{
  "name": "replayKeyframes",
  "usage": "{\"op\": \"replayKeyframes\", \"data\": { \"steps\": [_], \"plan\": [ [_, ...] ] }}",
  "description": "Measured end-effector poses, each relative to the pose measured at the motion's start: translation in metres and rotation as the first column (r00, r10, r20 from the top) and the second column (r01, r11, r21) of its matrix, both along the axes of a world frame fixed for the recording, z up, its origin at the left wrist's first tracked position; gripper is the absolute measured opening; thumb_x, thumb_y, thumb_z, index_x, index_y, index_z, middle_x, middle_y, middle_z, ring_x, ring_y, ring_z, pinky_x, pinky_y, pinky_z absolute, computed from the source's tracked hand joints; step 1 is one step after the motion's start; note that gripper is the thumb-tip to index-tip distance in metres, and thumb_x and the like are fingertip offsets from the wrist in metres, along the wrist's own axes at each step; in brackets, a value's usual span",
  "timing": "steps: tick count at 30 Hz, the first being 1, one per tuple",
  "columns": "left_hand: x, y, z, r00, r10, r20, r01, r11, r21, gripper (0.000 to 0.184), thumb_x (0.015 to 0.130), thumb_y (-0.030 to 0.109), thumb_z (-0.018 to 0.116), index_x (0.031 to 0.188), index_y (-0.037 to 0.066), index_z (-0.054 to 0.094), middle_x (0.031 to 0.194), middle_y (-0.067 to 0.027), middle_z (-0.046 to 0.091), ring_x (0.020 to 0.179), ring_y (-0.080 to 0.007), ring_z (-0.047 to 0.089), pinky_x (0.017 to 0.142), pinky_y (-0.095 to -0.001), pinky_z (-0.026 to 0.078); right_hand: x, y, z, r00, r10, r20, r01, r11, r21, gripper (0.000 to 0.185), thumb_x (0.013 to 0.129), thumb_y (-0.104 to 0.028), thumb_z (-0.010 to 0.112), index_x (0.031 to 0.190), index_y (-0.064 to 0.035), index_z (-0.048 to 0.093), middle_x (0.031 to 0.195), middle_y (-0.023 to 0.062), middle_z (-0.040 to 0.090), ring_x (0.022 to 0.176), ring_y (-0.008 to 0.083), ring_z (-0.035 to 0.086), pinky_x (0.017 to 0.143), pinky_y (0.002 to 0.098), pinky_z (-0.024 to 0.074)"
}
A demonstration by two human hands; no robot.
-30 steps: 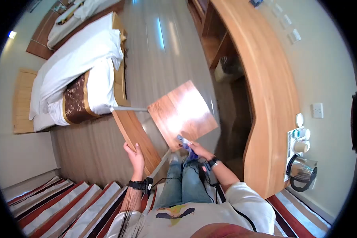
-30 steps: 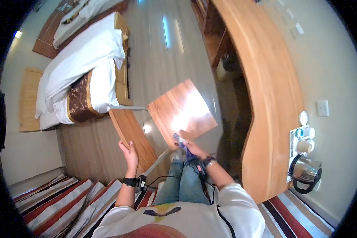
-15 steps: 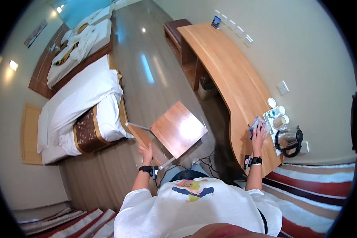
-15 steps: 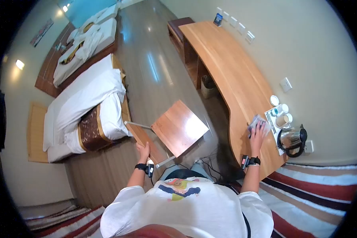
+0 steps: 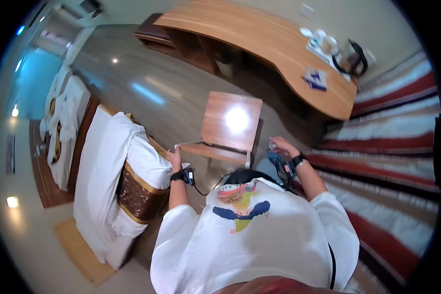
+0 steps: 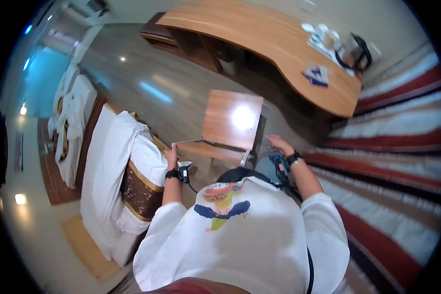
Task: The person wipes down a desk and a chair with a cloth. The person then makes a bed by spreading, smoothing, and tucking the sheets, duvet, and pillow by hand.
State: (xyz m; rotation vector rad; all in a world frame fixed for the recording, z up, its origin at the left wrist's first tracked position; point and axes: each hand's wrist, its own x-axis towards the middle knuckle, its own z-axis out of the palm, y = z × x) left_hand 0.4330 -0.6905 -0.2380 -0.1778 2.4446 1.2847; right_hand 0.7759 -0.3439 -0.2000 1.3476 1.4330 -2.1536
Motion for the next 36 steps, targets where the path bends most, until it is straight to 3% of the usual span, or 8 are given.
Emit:
{"op": "replayKeyframes", "data": {
  "steps": [2,4,8,14,18,20,28,36],
  "plan": [
    [-0.001,0.011,0.036,0.968,-0.015,0.249,-0.017,0.992,0.127,0.078,0.064,0.043,0.06,0.118,-0.001,0.024,0.121,-0.0211,0.02,0.103,-0.0341,0.035,0.075,-0.0458,0.039,-0.009,-0.042,0.004,0.996,-0.027,0.086,0.042,0.985,-0.17,0.06,0.076,-0.042,0.048,0.117,-0.0033,0.027,0.114,0.0133,0.036,0.084,0.0257,0.051,0.064,0.0334,0.0468],
    [0.007,0.029,0.062,0.83,0.166,0.532,-0.323,0.921,0.217,0.054,0.07,0.038,0.056,0.096,-0.008,0.044,0.092,-0.0226,0.049,0.084,-0.0245,0.051,0.068,-0.0386,0.046,-0.018,-0.07,-0.006,0.981,-0.112,0.159,0.153,0.951,-0.269,0.067,0.072,-0.05,0.048,0.118,-0.0067,0.024,0.114,0.0148,0.033,0.079,0.0297,0.052,0.068,0.038,0.0467],
    [-0.015,0.041,0.042,0.75,-0.084,0.657,-0.234,0.894,0.381,0.042,0.074,0.036,0.051,0.082,-0.005,0.044,0.076,-0.0164,0.051,0.073,-0.0251,0.055,0.06,-0.034,0.05,-0.035,-0.106,-0.038,0.978,-0.177,-0.11,0.053,0.721,-0.69,0.066,0.076,-0.045,0.045,0.121,-0.0055,0.017,0.117,0.0229,0.027,0.085,0.0354,0.051,0.073,0.0418,0.0446],
    [-0.05,0.038,-0.004,0.748,-0.145,0.648,0.062,0.987,0.149,0.022,0.072,0.012,0.048,0.083,-0.007,0.044,0.072,-0.0159,0.05,0.059,-0.029,0.055,0.043,-0.0302,0.049,-0.055,-0.104,-0.033,0.988,-0.133,0.078,0.154,0.847,-0.509,0.018,0.075,-0.016,0.053,0.085,-0.0029,0.046,0.069,0.0109,0.052,0.053,0.0172,0.053,0.043,0.0255,0.046],
    [-0.045,0.074,0.01,0.695,0.01,0.719,-0.323,0.897,0.3,0.018,0.073,0.005,0.045,0.088,-0.005,0.041,0.087,-0.0156,0.042,0.078,-0.0324,0.05,0.061,-0.0493,0.048,-0.057,-0.059,-0.006,0.959,-0.281,-0.018,0.233,0.827,-0.511,0.008,0.073,-0.012,0.05,0.073,-0.0061,0.045,0.053,0.0041,0.044,0.039,0.0109,0.039,0.033,0.0191,0.0323],
    [-0.038,0.106,0.035,0.784,-0.149,0.602,-0.231,0.831,0.506,0.018,0.072,0.003,0.045,0.089,-0.002,0.043,0.084,-0.0131,0.043,0.076,-0.0319,0.048,0.066,-0.0526,0.045,-0.062,-0.029,-0.017,0.929,-0.366,-0.054,0.302,0.835,-0.46,0.005,0.071,-0.009,0.047,0.071,-0.005,0.044,0.056,0.0054,0.043,0.041,0.0111,0.038,0.033,0.0199,0.0307],
    [-0.04,0.253,0.1,0.883,-0.145,0.447,-0.114,0.857,0.503,0.01,0.07,0.002,0.044,0.078,-0.003,0.049,0.072,-0.0117,0.046,0.062,-0.0242,0.05,0.053,-0.0455,0.05,-0.075,0.075,0.025,0.868,-0.477,0.138,0.485,0.755,-0.441,0.02,0.081,-0.014,0.035,0.094,-0.0043,0.048,0.055,0.0027,0.035,0.042,0.0099,0.032,0.037,0.0188,0.0282],
    [-0.071,0.349,0.124,0.866,-0.261,0.426,0.066,0.905,0.421,0.014,0.072,0.004,0.044,0.081,-0.005,0.048,0.072,-0.0137,0.048,0.061,-0.0292,0.053,0.051,-0.0423,0.052,-0.082,0.137,0.023,0.798,-0.581,0.163,0.551,0.591,-0.59,0.005,0.077,-0.007,0.04,0.078,-0.0055,0.036,0.061,0.0064,0.035,0.046,0.0137,0.035,0.039,0.0241,0.0289]
  ]
}}
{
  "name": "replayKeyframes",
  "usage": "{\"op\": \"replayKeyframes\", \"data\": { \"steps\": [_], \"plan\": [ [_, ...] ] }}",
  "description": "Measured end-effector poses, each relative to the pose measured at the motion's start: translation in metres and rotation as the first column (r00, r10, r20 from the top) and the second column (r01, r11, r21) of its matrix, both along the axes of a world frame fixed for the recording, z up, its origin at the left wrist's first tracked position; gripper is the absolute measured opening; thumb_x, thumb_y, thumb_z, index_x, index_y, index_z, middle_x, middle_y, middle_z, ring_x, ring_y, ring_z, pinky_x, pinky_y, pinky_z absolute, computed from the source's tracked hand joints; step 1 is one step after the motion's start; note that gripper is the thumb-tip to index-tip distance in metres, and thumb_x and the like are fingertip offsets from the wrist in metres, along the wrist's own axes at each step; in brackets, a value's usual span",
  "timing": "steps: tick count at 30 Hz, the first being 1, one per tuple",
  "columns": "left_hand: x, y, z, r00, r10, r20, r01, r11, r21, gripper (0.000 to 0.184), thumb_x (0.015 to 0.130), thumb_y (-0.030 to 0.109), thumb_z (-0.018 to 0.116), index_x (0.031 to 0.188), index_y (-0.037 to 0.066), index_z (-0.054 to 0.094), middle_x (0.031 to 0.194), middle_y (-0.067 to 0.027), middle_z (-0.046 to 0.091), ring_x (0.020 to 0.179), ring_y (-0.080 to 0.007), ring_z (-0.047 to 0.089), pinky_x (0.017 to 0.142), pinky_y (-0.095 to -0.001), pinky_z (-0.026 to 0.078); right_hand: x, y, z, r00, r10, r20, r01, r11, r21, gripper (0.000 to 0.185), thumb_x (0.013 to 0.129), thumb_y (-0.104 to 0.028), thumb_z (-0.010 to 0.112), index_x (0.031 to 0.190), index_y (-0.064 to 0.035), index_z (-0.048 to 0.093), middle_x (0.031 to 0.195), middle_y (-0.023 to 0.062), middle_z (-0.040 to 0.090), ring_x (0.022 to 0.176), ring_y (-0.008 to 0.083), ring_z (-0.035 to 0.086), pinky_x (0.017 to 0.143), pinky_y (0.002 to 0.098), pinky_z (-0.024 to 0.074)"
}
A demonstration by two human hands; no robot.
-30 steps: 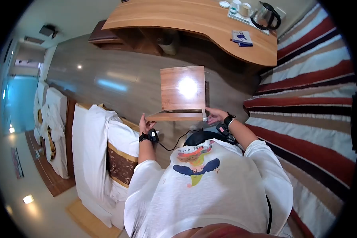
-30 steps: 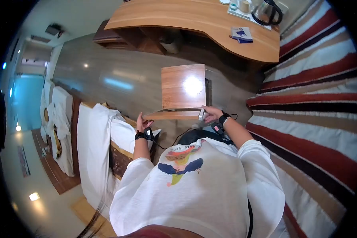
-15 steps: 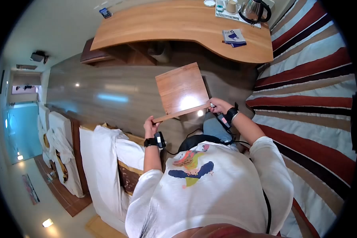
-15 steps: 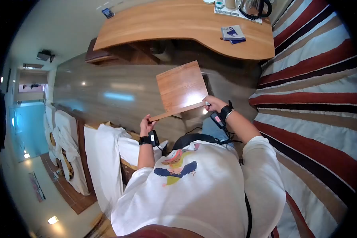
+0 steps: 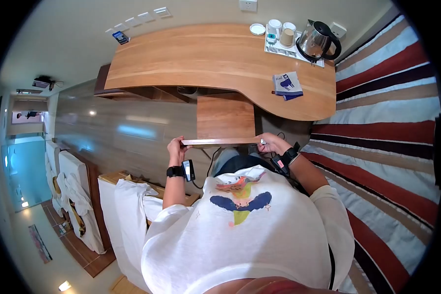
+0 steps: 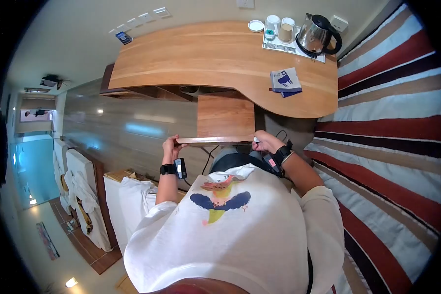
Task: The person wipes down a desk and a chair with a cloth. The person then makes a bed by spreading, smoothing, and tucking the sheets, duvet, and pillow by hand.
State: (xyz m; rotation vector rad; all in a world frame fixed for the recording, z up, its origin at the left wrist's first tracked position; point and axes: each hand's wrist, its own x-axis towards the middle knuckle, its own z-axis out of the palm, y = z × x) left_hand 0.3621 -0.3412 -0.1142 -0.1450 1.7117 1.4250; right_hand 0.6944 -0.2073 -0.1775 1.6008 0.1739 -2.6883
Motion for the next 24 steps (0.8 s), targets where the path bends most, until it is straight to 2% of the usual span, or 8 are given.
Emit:
{"op": "replayKeyframes", "data": {
  "steps": [5,8,10,14,17,22,24],
  "plan": [
    [-0.02,0.048,0.003,0.996,-0.021,0.084,0.023,0.999,-0.026,0.015,0.072,0.005,0.045,0.081,-0.006,0.048,0.076,-0.0154,0.047,0.066,-0.0301,0.052,0.051,-0.0423,0.052,-0.017,0.034,0.023,0.996,-0.035,0.084,0.036,0.999,-0.009,0.009,0.08,-0.012,0.04,0.075,-0.0046,0.038,0.054,0.0027,0.036,0.043,0.0095,0.035,0.036,0.019,0.0293],
    [-0.037,0.071,0.008,0.996,-0.043,0.082,0.047,0.998,-0.049,0.015,0.072,0.005,0.044,0.082,-0.006,0.048,0.076,-0.0148,0.046,0.067,-0.0298,0.052,0.051,-0.0415,0.052,-0.034,0.049,0.037,0.997,0.023,0.07,-0.026,0.999,0.047,0.008,0.079,-0.012,0.041,0.076,-0.0046,0.042,0.054,0.0014,0.037,0.043,0.0087,0.037,0.037,0.0185,0.032],
    [-0.051,0.083,0.008,0.994,-0.074,0.085,0.078,0.996,-0.043,0.015,0.071,0.004,0.044,0.082,-0.006,0.048,0.076,-0.0147,0.046,0.068,-0.0292,0.052,0.052,-0.0411,0.053,-0.046,0.052,0.032,0.995,-0.057,0.085,0.055,0.998,0.02,0.009,0.08,-0.013,0.041,0.078,-0.0049,0.045,0.054,0.0005,0.038,0.043,0.0079,0.038,0.038,0.0181,0.0326],
    [-0.092,0.122,0.008,0.981,-0.156,0.117,0.159,0.987,-0.012,0.014,0.071,0.004,0.045,0.08,-0.006,0.049,0.077,-0.0141,0.045,0.07,-0.0288,0.051,0.055,-0.0436,0.052,-0.078,0.069,0.024,0.994,-0.095,0.051,0.097,0.995,-0.04,0.007,0.078,-0.013,0.039,0.076,-0.0081,0.043,0.056,0.0025,0.037,0.045,0.0118,0.036,0.039,0.0225,0.0281],
    [-0.111,0.147,0.001,0.974,-0.191,0.12,0.193,0.981,-0.003,0.013,0.07,0.003,0.045,0.079,-0.006,0.049,0.077,-0.014,0.045,0.071,-0.0288,0.051,0.056,-0.0448,0.052,-0.096,0.082,0.038,0.998,-0.039,0.058,0.038,0.999,0.005,0.014,0.08,-0.012,0.035,0.08,-0.0081,0.048,0.052,-0.0015,0.036,0.044,0.0086,0.035,0.041,0.0218,0.0294],
    [-0.141,0.177,-0.022,0.965,-0.215,0.152,0.215,0.976,0.017,0.009,0.07,0.001,0.044,0.074,-0.005,0.048,0.078,-0.0136,0.048,0.067,-0.0296,0.052,0.056,-0.0465,0.051,-0.119,0.096,0.035,0.985,-0.11,0.133,0.096,0.99,0.106,0.011,0.079,-0.013,0.038,0.078,-0.0079,0.048,0.053,-0.0015,0.037,0.042,0.0085,0.035,0.042,0.0213,0.0314],
    [-0.148,0.184,-0.027,0.95,-0.229,0.214,0.221,0.973,0.057,0.009,0.07,0.001,0.044,0.074,-0.004,0.048,0.077,-0.0142,0.048,0.066,-0.0296,0.052,0.058,-0.0475,0.05,-0.122,0.105,0.023,0.983,-0.11,0.145,0.092,0.988,0.126,0.021,0.081,-0.014,0.033,0.095,-0.0078,0.048,0.058,0.0004,0.041,0.042,0.0073,0.037,0.037,0.0177,0.0313]
  ]
}}
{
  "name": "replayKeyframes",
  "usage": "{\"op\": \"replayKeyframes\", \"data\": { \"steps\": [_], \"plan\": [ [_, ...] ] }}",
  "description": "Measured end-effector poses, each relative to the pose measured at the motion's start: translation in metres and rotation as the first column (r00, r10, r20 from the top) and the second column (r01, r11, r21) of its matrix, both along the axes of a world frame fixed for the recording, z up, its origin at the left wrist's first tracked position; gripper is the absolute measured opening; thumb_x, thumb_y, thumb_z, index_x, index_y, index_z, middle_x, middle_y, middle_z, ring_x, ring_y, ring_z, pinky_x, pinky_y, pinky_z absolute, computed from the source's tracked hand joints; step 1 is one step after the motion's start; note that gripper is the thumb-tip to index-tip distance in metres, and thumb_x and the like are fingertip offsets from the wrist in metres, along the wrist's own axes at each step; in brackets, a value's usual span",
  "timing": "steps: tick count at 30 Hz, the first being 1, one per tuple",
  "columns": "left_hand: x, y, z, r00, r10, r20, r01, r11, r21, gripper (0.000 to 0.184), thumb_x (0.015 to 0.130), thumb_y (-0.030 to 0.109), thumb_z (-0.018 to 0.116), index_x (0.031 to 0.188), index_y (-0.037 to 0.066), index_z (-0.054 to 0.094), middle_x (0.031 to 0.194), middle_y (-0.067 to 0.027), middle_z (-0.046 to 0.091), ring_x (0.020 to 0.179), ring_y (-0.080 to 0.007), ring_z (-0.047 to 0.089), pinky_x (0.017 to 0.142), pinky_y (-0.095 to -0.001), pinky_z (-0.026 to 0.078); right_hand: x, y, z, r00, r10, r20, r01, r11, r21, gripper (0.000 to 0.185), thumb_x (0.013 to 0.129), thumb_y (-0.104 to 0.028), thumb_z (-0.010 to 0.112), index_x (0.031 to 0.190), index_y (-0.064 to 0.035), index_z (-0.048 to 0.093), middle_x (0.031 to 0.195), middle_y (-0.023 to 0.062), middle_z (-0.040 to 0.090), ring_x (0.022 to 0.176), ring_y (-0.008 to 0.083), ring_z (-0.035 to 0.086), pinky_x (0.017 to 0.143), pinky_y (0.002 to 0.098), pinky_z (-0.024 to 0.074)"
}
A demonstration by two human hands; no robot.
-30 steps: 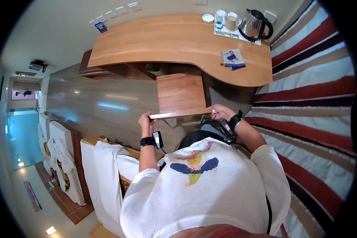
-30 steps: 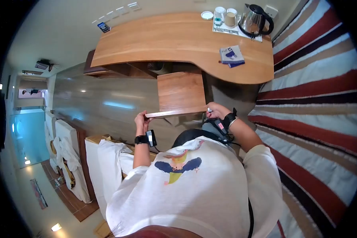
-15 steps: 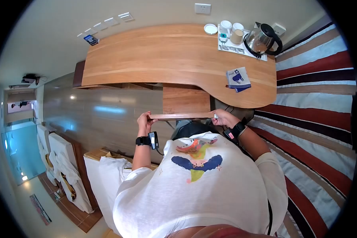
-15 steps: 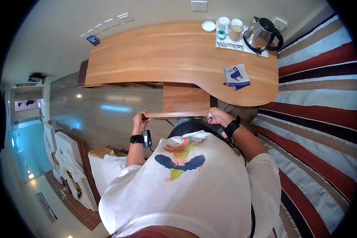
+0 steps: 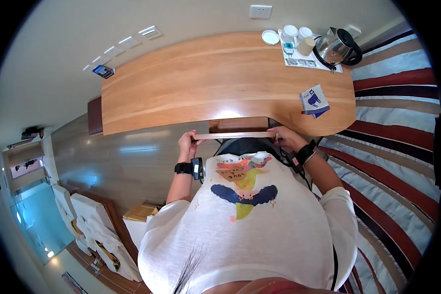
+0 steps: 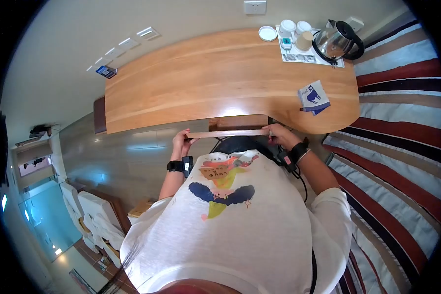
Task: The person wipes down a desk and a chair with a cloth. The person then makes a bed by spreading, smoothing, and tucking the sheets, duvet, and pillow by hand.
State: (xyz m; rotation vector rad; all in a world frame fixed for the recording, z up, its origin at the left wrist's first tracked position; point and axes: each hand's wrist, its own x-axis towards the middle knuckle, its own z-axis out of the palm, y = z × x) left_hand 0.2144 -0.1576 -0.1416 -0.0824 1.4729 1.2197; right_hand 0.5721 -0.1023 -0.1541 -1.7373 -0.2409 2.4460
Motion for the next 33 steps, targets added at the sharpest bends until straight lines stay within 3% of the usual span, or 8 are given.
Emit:
{"op": "replayKeyframes", "data": {
  "steps": [6,17,24,28,33],
  "plan": [
    [-0.008,0.005,-0.011,0.988,-0.04,0.151,0.042,0.999,-0.008,0.013,0.07,-0.001,0.043,0.081,-0.007,0.045,0.075,-0.0148,0.046,0.072,-0.0303,0.051,0.065,-0.0465,0.049,-0.003,0.016,-0.002,0.999,0.011,0.034,-0.014,0.997,0.08,0.019,0.079,-0.016,0.037,0.09,-0.0086,0.051,0.06,-0.0013,0.043,0.045,0.008,0.035,0.04,0.0212,0.0332],
    [-0.025,0.016,-0.034,0.986,-0.077,0.151,0.082,0.996,-0.028,0.011,0.07,0.0,0.042,0.079,-0.006,0.044,0.08,-0.0155,0.045,0.076,-0.0305,0.048,0.067,-0.0465,0.047,-0.014,0.018,-0.011,0.989,0.125,0.077,-0.135,0.979,0.155,0.027,0.08,-0.016,0.036,0.101,-0.0091,0.05,0.07,0.0007,0.045,0.046,0.0095,0.036,0.047,0.0243,0.0366],
    [-0.038,0.008,-0.043,0.979,-0.182,0.09,0.191,0.976,-0.105,0.015,0.067,0.002,0.045,0.082,-0.002,0.045,0.086,-0.0153,0.045,0.081,-0.03,0.047,0.072,-0.0452,0.044,-0.023,-0.002,-0.016,0.996,0.078,0.052,-0.086,0.981,0.175,0.026,0.082,-0.016,0.037,0.103,-0.0098,0.049,0.077,0.002,0.046,0.046,0.0094,0.036,0.046,0.0245,0.0381],
    [-0.043,0.004,-0.062,0.965,-0.21,0.156,0.222,0.973,-0.063,0.017,0.065,0.002,0.046,0.082,-0.001,0.046,0.085,-0.0141,0.044,0.081,-0.0293,0.046,0.072,-0.0449,0.043,-0.025,-0.013,-0.034,0.991,0.066,0.113,-0.087,0.978,0.191,0.025,0.083,-0.018,0.037,0.103,-0.0105,0.049,0.083,0.003,0.049,0.044,0.0097,0.036,0.042,0.024,0.0367],
    [-0.027,0.008,-0.053,0.986,-0.112,0.124,0.126,0.986,-0.109,0.014,0.064,0.001,0.043,0.077,0.001,0.047,0.085,-0.0124,0.043,0.083,-0.028,0.043,0.072,-0.0499,0.04,-0.02,-0.003,-0.042,0.993,-0.012,0.118,-0.021,0.96,0.279,0.023,0.083,-0.018,0.035,0.098,-0.0107,0.05,0.082,0.0033,0.049,0.043,0.0098,0.036,0.04,0.0231,0.0357]
  ]
}}
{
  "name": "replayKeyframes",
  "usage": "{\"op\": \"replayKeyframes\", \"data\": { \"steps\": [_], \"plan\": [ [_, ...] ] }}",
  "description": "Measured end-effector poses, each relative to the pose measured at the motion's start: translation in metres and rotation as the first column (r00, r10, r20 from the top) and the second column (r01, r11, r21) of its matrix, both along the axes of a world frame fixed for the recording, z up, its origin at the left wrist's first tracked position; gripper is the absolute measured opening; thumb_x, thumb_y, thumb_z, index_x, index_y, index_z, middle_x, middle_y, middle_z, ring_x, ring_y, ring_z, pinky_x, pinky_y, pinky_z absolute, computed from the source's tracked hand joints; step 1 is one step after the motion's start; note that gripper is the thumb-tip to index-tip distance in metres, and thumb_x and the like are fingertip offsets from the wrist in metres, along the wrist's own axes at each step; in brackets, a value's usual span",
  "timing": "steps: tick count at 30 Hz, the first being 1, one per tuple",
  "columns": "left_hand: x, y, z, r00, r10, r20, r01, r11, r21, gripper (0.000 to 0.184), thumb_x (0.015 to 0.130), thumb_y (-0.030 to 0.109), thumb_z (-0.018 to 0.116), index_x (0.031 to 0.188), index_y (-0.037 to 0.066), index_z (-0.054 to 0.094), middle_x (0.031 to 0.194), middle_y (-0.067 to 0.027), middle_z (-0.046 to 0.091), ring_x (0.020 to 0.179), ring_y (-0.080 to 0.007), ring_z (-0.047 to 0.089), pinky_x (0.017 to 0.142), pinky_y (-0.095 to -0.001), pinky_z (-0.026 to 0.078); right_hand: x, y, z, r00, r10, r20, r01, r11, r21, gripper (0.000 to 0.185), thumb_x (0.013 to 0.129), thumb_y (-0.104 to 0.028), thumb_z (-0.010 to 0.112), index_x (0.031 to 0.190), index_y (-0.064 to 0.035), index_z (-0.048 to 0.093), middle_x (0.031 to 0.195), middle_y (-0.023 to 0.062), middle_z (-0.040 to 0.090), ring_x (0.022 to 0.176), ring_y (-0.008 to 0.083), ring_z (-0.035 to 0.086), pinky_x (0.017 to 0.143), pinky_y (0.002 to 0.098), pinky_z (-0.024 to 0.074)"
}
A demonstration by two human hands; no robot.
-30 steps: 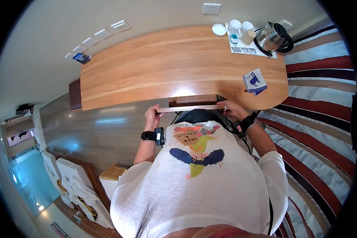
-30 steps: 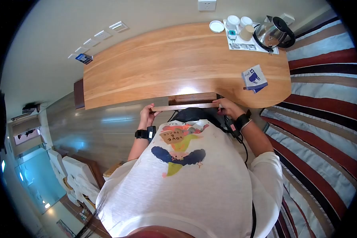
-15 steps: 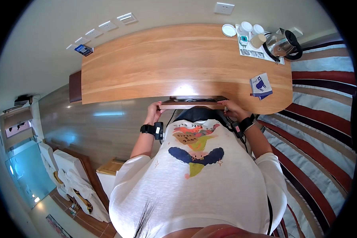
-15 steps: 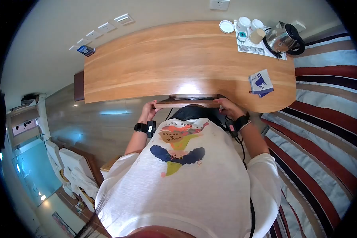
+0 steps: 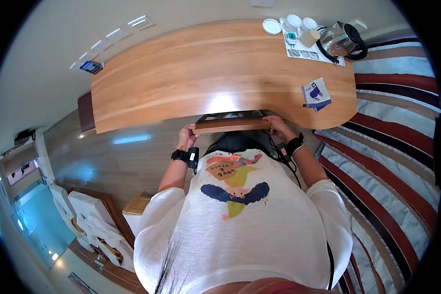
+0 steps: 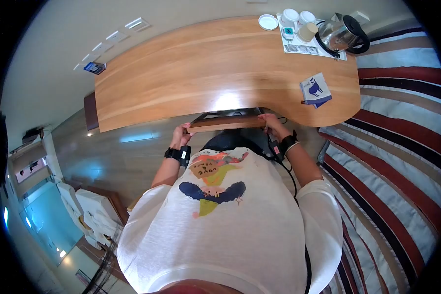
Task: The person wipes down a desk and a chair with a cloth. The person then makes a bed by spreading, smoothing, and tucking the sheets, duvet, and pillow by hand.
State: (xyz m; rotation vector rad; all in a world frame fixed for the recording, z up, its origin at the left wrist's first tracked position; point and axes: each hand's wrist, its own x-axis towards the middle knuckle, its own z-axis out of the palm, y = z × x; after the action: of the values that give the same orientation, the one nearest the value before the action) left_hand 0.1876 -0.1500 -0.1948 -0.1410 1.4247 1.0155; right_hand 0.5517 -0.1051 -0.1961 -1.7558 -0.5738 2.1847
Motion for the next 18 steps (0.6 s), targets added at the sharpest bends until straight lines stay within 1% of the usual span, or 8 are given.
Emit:
{"op": "replayKeyframes", "data": {
  "steps": [2,4,6,9,10,11,13,18],
  "plan": [
    [0.0,0.001,-0.013,0.999,-0.002,0.037,0.002,1.0,0.003,0.016,0.065,0.0,0.044,0.081,0.0,0.046,0.087,-0.013,0.043,0.086,-0.0281,0.042,0.074,-0.049,0.04,0.004,0.006,-0.007,1.0,-0.02,0.017,0.02,1.0,-0.003,0.021,0.083,-0.017,0.034,0.095,-0.0109,0.05,0.081,0.0032,0.049,0.043,0.0098,0.037,0.039,0.0232,0.0355],
    [0.0,0.005,-0.014,0.997,0.004,0.075,-0.005,1.0,0.001,0.019,0.065,0.0,0.045,0.085,0.0,0.046,0.089,-0.0137,0.043,0.089,-0.0283,0.041,0.075,-0.0482,0.04,0.004,0.012,-0.012,0.994,-0.049,0.1,0.04,0.995,0.09,0.013,0.082,-0.016,0.034,0.088,-0.0113,0.045,0.074,0.0031,0.047,0.04,0.0101,0.035,0.038,0.0247,0.036],
    [-0.005,0.013,-0.015,0.999,0.01,0.048,-0.015,0.996,0.093,0.02,0.065,-0.002,0.045,0.085,0.0,0.046,0.089,-0.0117,0.042,0.089,-0.0285,0.04,0.077,-0.0494,0.039,-0.007,0.015,-0.014,0.988,-0.038,0.148,0.028,0.998,0.064,0.01,0.081,-0.016,0.035,0.087,-0.0118,0.042,0.069,0.0031,0.045,0.039,0.0108,0.035,0.037,0.0253,0.0359],
    [-0.016,0.021,-0.01,0.999,0.01,0.052,-0.01,1.0,0.009,0.02,0.065,-0.003,0.045,0.085,0.001,0.047,0.089,-0.0111,0.042,0.09,-0.0281,0.039,0.078,-0.0505,0.038,-0.017,0.014,-0.011,0.978,-0.018,0.21,0.013,1.0,0.023,0.008,0.08,-0.017,0.038,0.086,-0.0122,0.038,0.063,0.0031,0.04,0.037,0.0124,0.035,0.036,0.0262,0.0364],
    [-0.014,0.021,-0.008,1.0,0.0,0.01,0.0,1.0,-0.003,0.02,0.065,-0.002,0.047,0.085,0.001,0.047,0.089,-0.0116,0.044,0.089,-0.0289,0.041,0.077,-0.0502,0.039,-0.018,0.014,-0.011,0.974,-0.012,0.225,0.01,1.0,0.008,0.009,0.08,-0.018,0.04,0.086,-0.0121,0.037,0.06,0.0032,0.038,0.037,0.0132,0.035,0.036,0.0265,0.0369],
    [-0.013,0.019,-0.006,1.0,-0.001,0.01,0.001,1.0,-0.007,0.02,0.065,-0.002,0.047,0.085,0.001,0.047,0.089,-0.0116,0.044,0.089,-0.0289,0.041,0.077,-0.0502,0.039,-0.018,0.013,-0.012,0.974,-0.011,0.226,0.011,1.0,0.004,0.009,0.08,-0.018,0.04,0.086,-0.0121,0.037,0.06,0.0032,0.038,0.037,0.0132,0.035,0.036,0.0265,0.0369],
    [-0.011,0.019,-0.006,0.999,-0.041,-0.014,0.042,0.999,0.02,0.019,0.066,-0.001,0.047,0.085,0.001,0.048,0.088,-0.0118,0.045,0.086,-0.0291,0.044,0.076,-0.0484,0.041,-0.017,0.015,-0.007,0.968,-0.094,0.233,0.094,0.996,0.011,0.011,0.079,-0.018,0.043,0.085,-0.0117,0.037,0.059,0.0042,0.038,0.038,0.0141,0.036,0.036,0.0274,0.0376],
    [-0.01,0.01,-0.02,0.999,-0.035,0.019,0.033,0.996,0.085,0.016,0.069,0.001,0.048,0.085,0.001,0.047,0.087,-0.0109,0.046,0.085,-0.0281,0.046,0.074,-0.045,0.043,-0.012,0.014,-0.002,0.971,-0.138,0.197,0.137,0.99,0.02,0.009,0.078,-0.016,0.043,0.082,-0.0091,0.038,0.054,0.0047,0.037,0.038,0.0151,0.037,0.034,0.0281,0.0371]
  ]
}}
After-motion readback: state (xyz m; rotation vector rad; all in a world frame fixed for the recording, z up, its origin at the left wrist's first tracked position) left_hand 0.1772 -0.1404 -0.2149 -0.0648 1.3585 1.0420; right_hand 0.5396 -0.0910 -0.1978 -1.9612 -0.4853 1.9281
